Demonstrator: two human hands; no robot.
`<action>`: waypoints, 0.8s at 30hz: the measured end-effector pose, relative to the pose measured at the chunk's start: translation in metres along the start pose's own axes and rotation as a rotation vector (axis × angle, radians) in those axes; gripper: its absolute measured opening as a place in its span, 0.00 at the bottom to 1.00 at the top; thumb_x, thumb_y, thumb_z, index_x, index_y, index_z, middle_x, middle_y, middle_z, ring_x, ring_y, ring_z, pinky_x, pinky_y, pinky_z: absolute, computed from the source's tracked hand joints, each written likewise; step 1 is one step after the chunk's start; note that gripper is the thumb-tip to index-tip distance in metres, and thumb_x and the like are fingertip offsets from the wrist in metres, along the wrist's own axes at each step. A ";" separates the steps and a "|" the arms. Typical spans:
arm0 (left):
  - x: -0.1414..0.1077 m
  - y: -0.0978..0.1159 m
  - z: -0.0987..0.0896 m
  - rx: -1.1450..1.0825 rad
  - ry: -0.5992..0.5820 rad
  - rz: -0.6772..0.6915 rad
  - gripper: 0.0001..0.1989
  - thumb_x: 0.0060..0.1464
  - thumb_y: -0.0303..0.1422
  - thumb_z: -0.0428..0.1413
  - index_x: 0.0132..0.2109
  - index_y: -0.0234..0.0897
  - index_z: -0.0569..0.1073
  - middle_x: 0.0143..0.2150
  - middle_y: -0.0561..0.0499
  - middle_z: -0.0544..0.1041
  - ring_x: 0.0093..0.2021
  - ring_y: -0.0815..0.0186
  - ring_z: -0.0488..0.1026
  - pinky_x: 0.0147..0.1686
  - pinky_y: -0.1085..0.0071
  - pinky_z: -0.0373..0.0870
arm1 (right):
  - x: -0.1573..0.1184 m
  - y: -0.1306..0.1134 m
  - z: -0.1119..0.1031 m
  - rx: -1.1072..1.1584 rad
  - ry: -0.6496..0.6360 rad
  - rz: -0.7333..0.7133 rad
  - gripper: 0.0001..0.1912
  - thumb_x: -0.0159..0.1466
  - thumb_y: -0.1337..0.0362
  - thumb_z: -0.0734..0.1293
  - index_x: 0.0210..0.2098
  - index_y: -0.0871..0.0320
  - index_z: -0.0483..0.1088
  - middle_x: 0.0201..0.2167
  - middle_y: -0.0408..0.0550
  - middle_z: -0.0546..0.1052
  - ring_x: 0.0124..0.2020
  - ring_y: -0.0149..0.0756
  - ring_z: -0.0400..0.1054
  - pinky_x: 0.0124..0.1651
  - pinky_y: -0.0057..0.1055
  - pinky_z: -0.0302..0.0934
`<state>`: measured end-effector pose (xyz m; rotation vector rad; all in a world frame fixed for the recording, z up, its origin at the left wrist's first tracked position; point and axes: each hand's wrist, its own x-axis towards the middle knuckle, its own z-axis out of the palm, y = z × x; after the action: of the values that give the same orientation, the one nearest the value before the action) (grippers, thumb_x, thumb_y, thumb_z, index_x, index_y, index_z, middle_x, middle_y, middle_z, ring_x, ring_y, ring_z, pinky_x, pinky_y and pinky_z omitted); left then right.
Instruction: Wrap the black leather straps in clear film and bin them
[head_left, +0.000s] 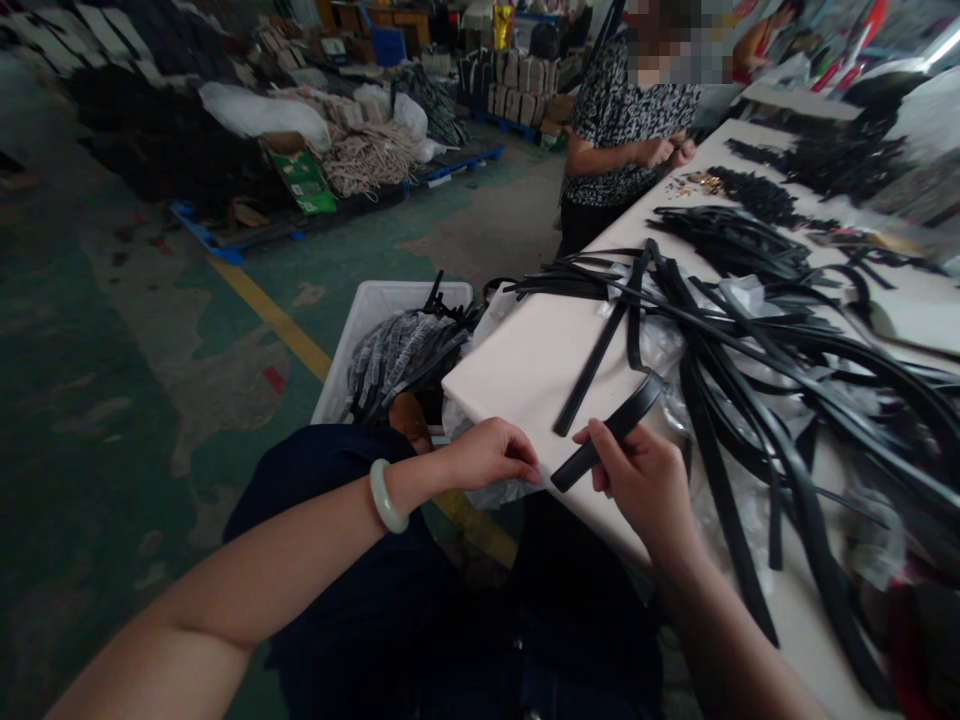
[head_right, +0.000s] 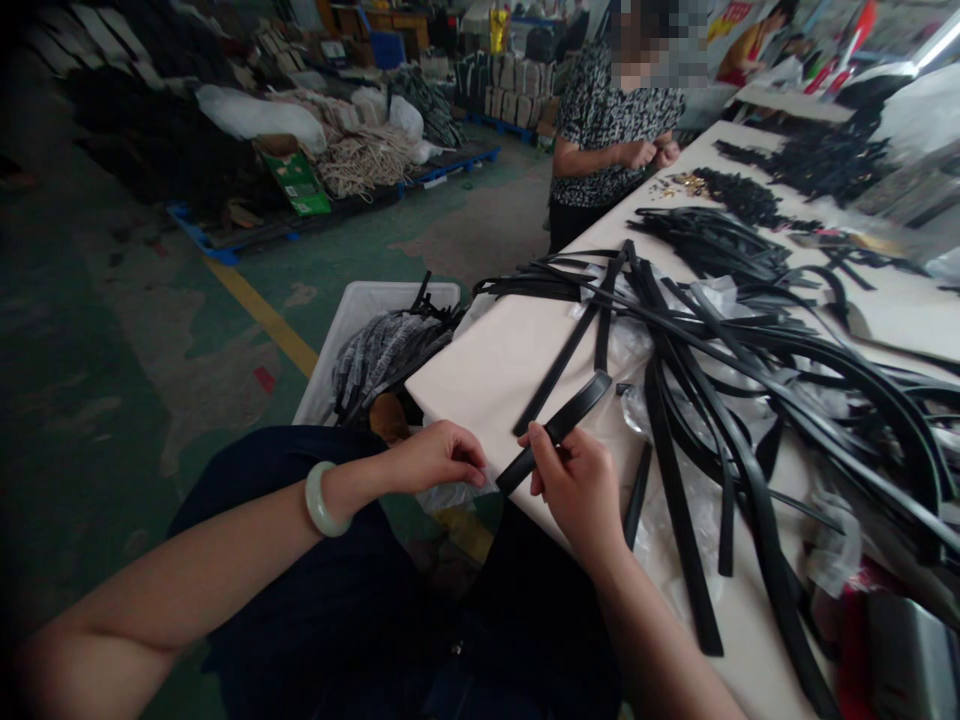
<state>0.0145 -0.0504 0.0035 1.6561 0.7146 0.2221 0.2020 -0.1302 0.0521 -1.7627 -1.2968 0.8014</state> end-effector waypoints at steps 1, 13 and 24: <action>0.000 0.000 0.000 0.000 -0.006 0.001 0.13 0.46 0.39 0.62 0.34 0.32 0.78 0.29 0.51 0.76 0.28 0.70 0.68 0.30 0.77 0.60 | 0.000 0.000 0.000 -0.007 0.002 0.000 0.20 0.63 0.50 0.61 0.31 0.61 0.73 0.11 0.41 0.66 0.12 0.25 0.57 0.16 0.22 0.49; 0.001 -0.006 0.007 -0.094 -0.014 0.071 0.16 0.50 0.41 0.58 0.36 0.29 0.76 0.27 0.52 0.72 0.27 0.72 0.64 0.28 0.77 0.57 | -0.009 0.017 0.029 0.224 -0.147 -0.066 0.16 0.63 0.54 0.63 0.41 0.60 0.74 0.33 0.49 0.75 0.27 0.30 0.68 0.28 0.25 0.60; -0.004 -0.001 0.008 -0.092 0.086 0.003 0.12 0.45 0.37 0.62 0.31 0.29 0.78 0.24 0.51 0.73 0.26 0.71 0.65 0.28 0.77 0.59 | -0.007 0.031 0.031 0.583 -0.063 0.052 0.20 0.65 0.52 0.58 0.47 0.56 0.72 0.49 0.52 0.73 0.53 0.43 0.64 0.59 0.46 0.53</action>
<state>0.0151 -0.0591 0.0014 1.5678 0.7558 0.3250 0.1877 -0.1352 0.0101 -1.3121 -0.9292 1.1371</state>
